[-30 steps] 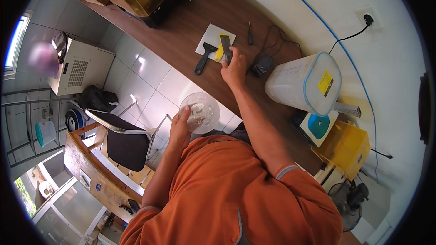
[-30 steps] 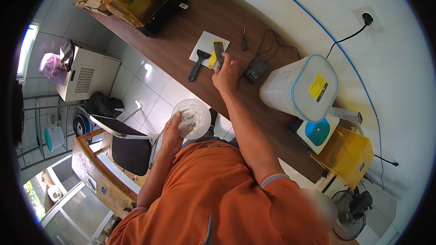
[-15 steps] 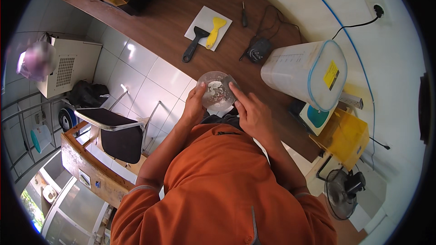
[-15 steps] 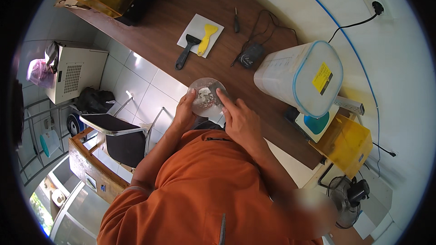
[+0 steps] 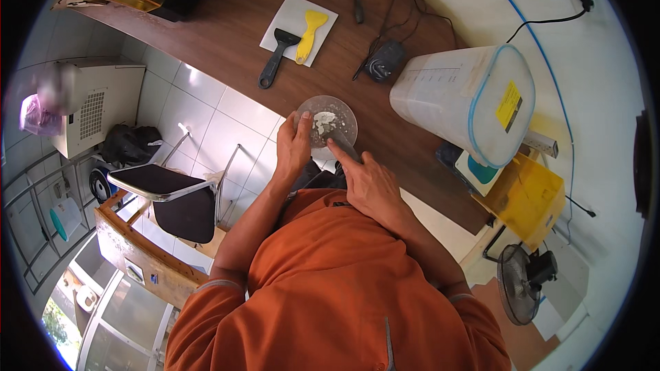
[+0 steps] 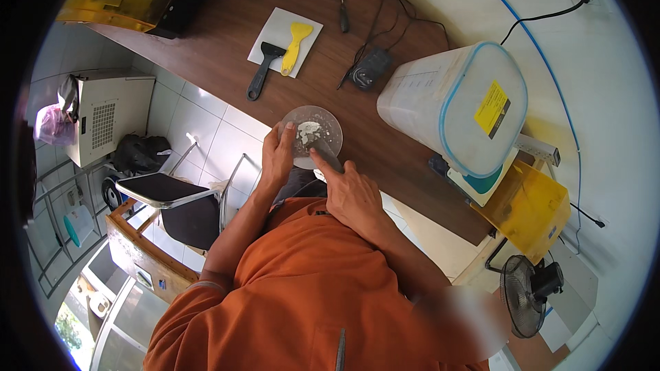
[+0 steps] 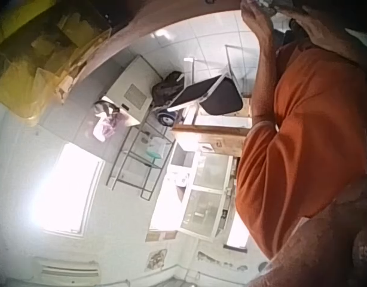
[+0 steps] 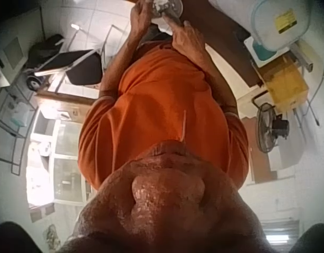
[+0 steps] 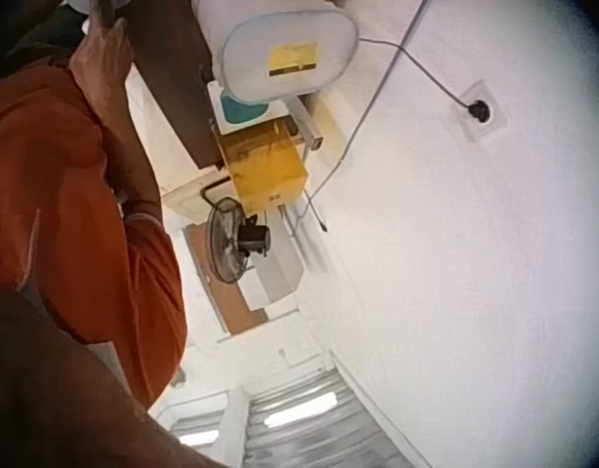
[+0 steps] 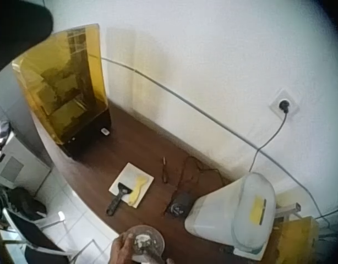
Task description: The recorder is cleaning and processing 3D printed dental models using a wash station and manual inspection.
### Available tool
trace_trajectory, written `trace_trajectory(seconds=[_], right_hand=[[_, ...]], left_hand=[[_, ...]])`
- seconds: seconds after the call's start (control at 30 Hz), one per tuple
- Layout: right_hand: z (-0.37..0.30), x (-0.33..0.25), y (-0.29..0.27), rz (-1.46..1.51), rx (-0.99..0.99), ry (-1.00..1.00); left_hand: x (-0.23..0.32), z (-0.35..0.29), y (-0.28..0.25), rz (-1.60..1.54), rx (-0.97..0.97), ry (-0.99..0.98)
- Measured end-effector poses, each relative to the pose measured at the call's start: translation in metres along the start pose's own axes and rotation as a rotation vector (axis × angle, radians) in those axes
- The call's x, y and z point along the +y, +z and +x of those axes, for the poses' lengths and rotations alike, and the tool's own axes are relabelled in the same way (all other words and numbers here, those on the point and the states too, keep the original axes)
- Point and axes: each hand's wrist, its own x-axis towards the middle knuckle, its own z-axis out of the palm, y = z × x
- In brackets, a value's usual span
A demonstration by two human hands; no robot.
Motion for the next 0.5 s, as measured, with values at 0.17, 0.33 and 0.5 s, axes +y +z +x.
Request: trace_trajectory(seconds=[0.17, 0.33, 0.5], right_hand=[[0.001, 0.002, 0.005, 0.104, 0.039, -0.055], [0.002, -0.011, -0.002, 0.133, -0.004, -0.004], [0.003, -0.017, 0.001, 0.124, -0.003, 0.039]], left_hand=[[-0.001, 0.004, -0.002, 0.032, 0.008, 0.024], [0.006, 0.005, -0.002, 0.061, 0.017, 0.004], [0.007, 0.006, -0.002, 0.057, 0.015, -0.014]])
